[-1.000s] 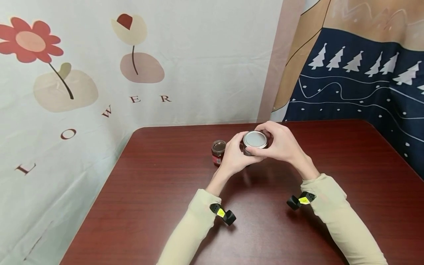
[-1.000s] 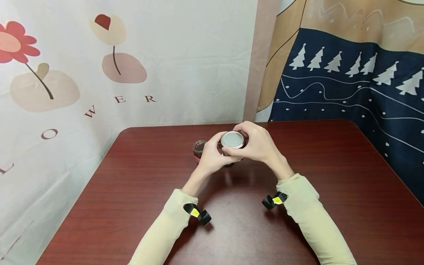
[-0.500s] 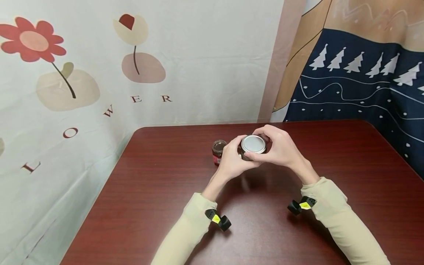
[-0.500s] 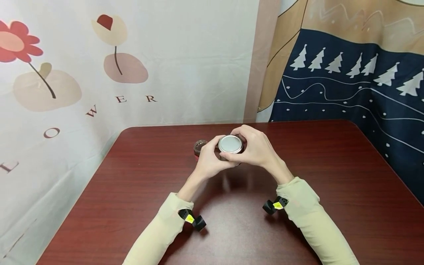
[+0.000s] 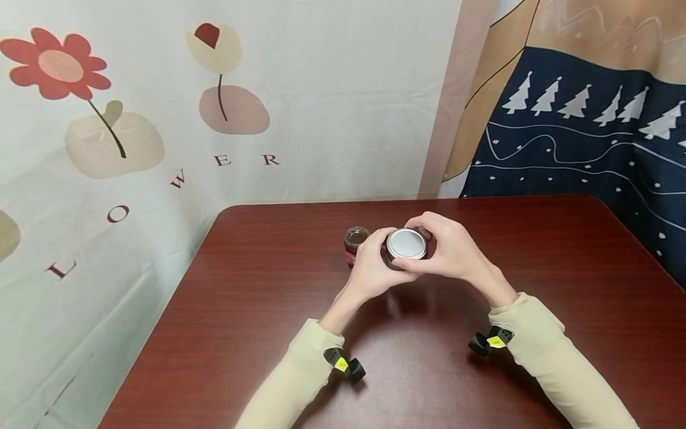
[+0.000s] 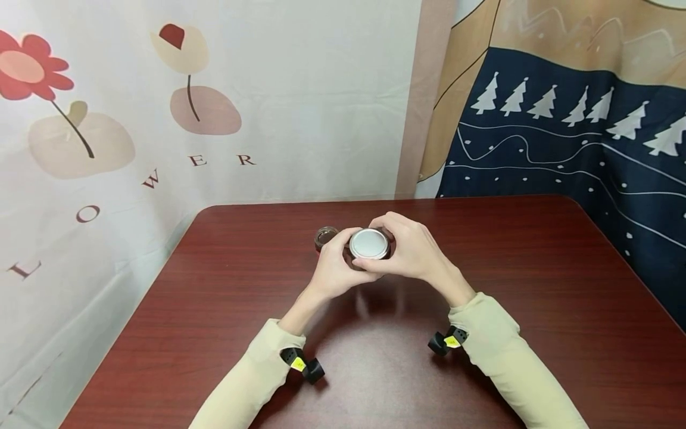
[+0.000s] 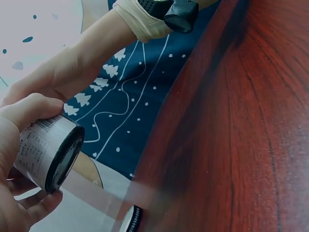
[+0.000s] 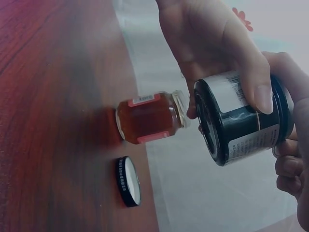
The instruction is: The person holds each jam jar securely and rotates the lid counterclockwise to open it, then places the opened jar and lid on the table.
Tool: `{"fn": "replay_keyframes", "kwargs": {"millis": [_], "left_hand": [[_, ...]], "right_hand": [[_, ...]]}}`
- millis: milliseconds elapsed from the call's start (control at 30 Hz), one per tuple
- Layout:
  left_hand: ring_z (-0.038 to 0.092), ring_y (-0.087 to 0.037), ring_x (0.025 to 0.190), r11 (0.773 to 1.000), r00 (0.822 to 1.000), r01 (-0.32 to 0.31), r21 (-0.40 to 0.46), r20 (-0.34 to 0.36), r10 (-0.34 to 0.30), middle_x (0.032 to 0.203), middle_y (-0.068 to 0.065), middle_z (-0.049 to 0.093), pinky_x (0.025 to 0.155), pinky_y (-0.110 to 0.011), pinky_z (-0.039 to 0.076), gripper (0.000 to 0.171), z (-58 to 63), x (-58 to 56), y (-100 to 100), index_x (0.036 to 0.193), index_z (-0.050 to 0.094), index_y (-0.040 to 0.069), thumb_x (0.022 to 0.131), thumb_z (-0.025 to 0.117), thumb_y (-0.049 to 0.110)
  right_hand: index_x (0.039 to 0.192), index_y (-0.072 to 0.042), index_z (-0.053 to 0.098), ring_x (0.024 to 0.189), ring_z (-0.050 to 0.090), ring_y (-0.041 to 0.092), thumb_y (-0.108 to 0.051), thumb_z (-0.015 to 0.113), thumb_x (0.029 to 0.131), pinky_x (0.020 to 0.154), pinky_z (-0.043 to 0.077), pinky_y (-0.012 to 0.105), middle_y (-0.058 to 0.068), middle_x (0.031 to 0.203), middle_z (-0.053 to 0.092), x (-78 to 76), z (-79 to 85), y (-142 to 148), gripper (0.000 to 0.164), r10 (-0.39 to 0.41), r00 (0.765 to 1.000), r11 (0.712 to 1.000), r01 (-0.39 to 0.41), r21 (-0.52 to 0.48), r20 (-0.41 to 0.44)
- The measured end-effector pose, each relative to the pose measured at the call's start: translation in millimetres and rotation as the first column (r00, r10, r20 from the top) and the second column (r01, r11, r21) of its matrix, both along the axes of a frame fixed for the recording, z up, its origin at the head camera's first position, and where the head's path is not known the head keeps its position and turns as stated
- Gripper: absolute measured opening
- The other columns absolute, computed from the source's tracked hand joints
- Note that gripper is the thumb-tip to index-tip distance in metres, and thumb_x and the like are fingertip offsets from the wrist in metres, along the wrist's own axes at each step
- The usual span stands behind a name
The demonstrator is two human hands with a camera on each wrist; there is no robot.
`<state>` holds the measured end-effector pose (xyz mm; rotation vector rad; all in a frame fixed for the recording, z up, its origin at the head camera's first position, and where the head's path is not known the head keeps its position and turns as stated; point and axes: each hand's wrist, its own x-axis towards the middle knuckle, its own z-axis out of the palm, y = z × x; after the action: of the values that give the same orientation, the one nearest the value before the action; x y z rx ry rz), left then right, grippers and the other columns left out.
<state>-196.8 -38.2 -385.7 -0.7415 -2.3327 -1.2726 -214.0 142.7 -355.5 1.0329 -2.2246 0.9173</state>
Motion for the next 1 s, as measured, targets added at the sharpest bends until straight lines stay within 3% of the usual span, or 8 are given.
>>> {"fn": "replay_keyframes", "kwargs": {"millis": [300, 600, 1000], "left_hand": [[0.056, -0.009, 0.091, 1.000, 1.000, 0.000, -0.008, 0.021, 0.000, 0.100, 0.000, 0.060, 0.081, -0.025, 0.045, 0.066, -0.6, 8.3, -6.3, 0.110, 0.056, 0.009, 0.054, 0.085, 0.028], [0.056, -0.008, 0.087, 0.999, 0.999, -0.045, -0.014, 0.000, 0.045, 0.095, 0.004, 0.061, 0.078, -0.031, 0.047, 0.062, 0.8, 14.4, -10.6, 0.104, 0.058, 0.010, 0.051, 0.085, 0.029], [0.056, -0.006, 0.086, 0.998, 0.998, -0.054, -0.010, -0.031, 0.054, 0.093, 0.004, 0.062, 0.076, -0.019, 0.043, 0.061, 3.0, 14.7, -14.0, 0.102, 0.060, 0.011, 0.050, 0.086, 0.029]], "right_hand": [[0.097, -0.017, 0.061, 0.072, 0.044, 0.001, -0.046, 0.081, 0.057, 0.062, 0.038, 0.016, -0.013, 0.080, 0.050, 7.1, -2.7, -4.3, 0.053, 0.017, 1.000, 1.000, -0.017, 0.017, 0.003], [0.099, -0.016, 0.061, 0.074, 0.046, -0.001, -0.048, 0.079, 0.060, 0.065, 0.039, 0.014, -0.014, 0.086, 0.053, 11.0, -2.7, -7.5, 0.054, 0.034, 0.999, 0.998, -0.034, 0.060, -0.005], [0.104, -0.018, 0.060, 0.078, 0.047, -0.002, -0.050, 0.077, 0.063, 0.065, 0.041, 0.018, -0.016, 0.092, 0.053, 12.5, 0.0, -8.2, 0.054, 0.042, 0.998, 0.994, -0.045, 0.095, 0.036]]}}
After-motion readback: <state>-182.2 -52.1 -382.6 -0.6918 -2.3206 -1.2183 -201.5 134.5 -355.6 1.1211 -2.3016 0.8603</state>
